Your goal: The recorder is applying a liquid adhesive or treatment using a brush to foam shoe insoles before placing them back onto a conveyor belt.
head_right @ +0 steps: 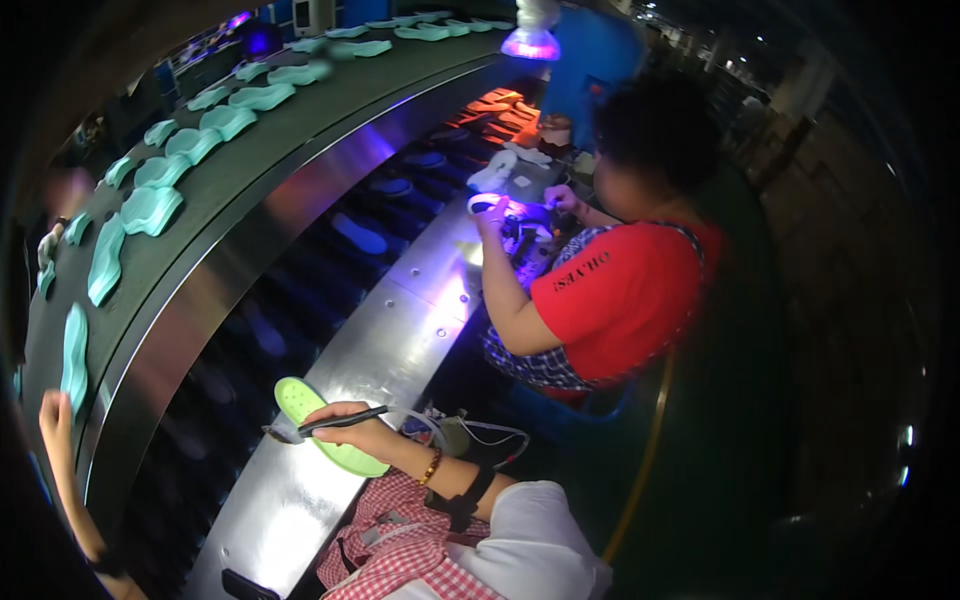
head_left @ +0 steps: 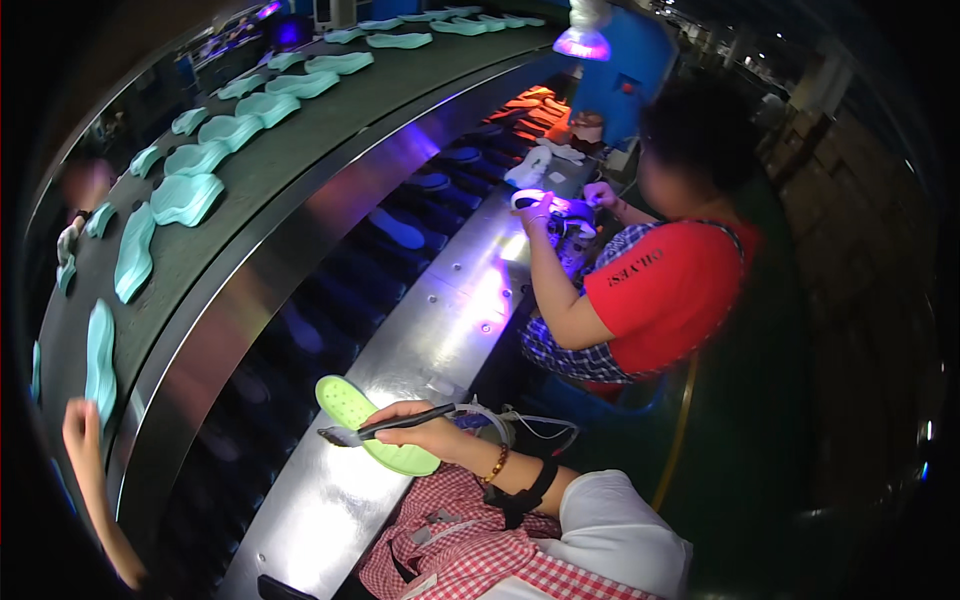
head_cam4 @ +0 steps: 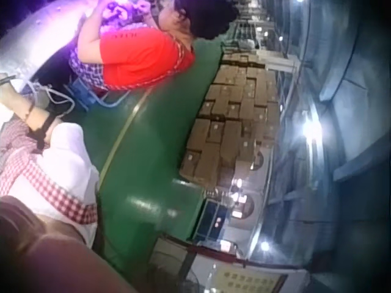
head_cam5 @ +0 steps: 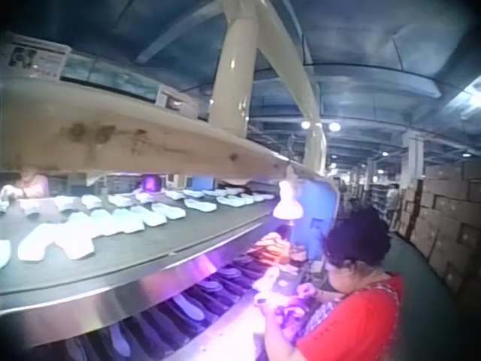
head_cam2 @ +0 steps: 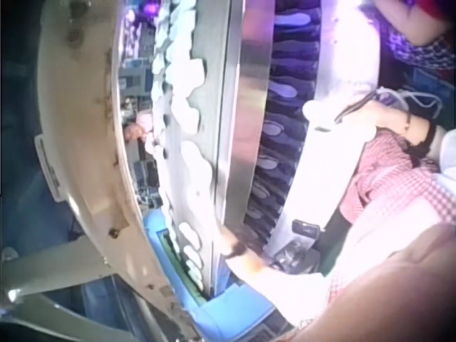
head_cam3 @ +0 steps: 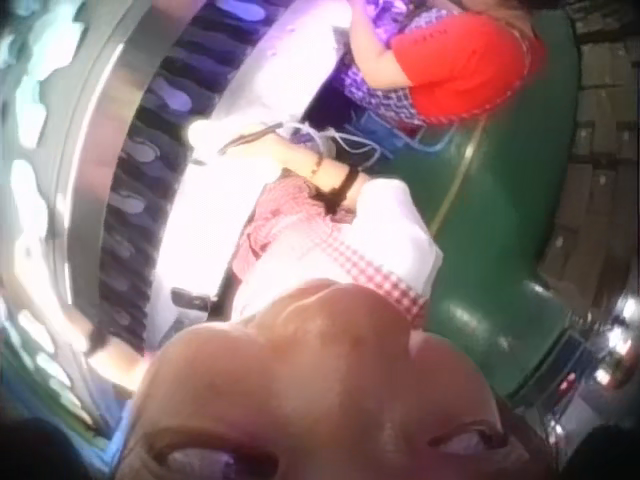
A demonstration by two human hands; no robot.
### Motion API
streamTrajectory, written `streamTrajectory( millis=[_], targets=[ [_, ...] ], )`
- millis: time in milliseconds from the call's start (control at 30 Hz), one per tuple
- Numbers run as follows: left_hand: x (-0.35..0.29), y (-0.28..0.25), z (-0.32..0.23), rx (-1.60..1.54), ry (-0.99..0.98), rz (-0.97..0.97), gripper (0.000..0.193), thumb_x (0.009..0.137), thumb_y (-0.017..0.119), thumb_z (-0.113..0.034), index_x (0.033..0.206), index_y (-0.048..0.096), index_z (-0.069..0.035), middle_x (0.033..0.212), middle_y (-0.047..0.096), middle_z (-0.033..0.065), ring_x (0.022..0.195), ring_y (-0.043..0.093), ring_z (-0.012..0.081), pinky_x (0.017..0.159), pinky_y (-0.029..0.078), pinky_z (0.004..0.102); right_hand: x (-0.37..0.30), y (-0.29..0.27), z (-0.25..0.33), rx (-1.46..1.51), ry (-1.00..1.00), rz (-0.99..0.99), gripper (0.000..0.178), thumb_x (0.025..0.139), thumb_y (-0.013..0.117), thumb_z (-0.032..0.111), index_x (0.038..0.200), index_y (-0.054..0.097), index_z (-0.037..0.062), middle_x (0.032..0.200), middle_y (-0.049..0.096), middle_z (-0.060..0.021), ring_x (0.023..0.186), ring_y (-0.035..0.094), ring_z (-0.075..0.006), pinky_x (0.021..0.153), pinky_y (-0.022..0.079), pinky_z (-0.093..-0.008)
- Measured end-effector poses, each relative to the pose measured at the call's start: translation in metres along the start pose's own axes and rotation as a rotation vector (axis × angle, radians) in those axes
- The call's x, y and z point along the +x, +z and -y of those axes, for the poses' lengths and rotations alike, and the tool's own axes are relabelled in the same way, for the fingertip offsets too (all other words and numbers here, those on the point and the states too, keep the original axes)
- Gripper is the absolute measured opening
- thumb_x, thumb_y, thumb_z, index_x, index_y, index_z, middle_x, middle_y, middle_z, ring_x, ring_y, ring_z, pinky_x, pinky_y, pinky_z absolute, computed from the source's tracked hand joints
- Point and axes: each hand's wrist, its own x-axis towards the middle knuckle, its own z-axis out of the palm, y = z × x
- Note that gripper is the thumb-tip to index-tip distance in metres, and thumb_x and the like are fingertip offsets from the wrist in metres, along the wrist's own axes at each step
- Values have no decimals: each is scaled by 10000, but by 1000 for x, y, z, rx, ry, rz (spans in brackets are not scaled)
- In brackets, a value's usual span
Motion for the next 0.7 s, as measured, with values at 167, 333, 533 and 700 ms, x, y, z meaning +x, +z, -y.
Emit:
streamTrajectory(
  millis=[167, 333, 533, 700],
  targets=[
    [-120, 41, -22, -1133, -228, -712, 350, 927, 476, -208, 1177, 542, 28, 1162, 574, 133, 1075, 558, 219, 949, 412, 347, 0, 10, 0, 72, -52, 16, 254, 823, 658, 62, 1067, 629, -2, 1037, 657, -81, 917, 619, -129, 826, 491, -251],
    [-200, 85, -32, -1535, -531, -418, 390, 788, 617, -137, 1122, 532, 45, 1048, 612, 143, 933, 618, 247, 802, 512, 380, -4, 11, -7, -177, -100, 6, 245, 803, 662, 55, 1040, 644, -6, 992, 655, -78, 905, 609, -146, 838, 480, -261],
    [-308, 225, -54, -2357, -358, 134, 951, 759, 469, -716, 1324, 357, 41, 1192, 500, 277, 948, 592, 430, 859, 469, 567, -5, 23, -14, 32, -44, -122, 255, 786, 608, -38, 1040, 608, -51, 1013, 638, -145, 947, 594, -207, 829, 471, -291],
    [-354, 327, -14, -1889, -1038, 177, 628, 705, 534, -177, 1270, 413, 70, 1154, 560, 231, 1018, 573, 384, 916, 456, 496, -4, 35, -18, 52, -39, -132, 231, 783, 612, -21, 1013, 605, -45, 1009, 640, -154, 902, 603, -202, 758, 471, -272]
  ],
)
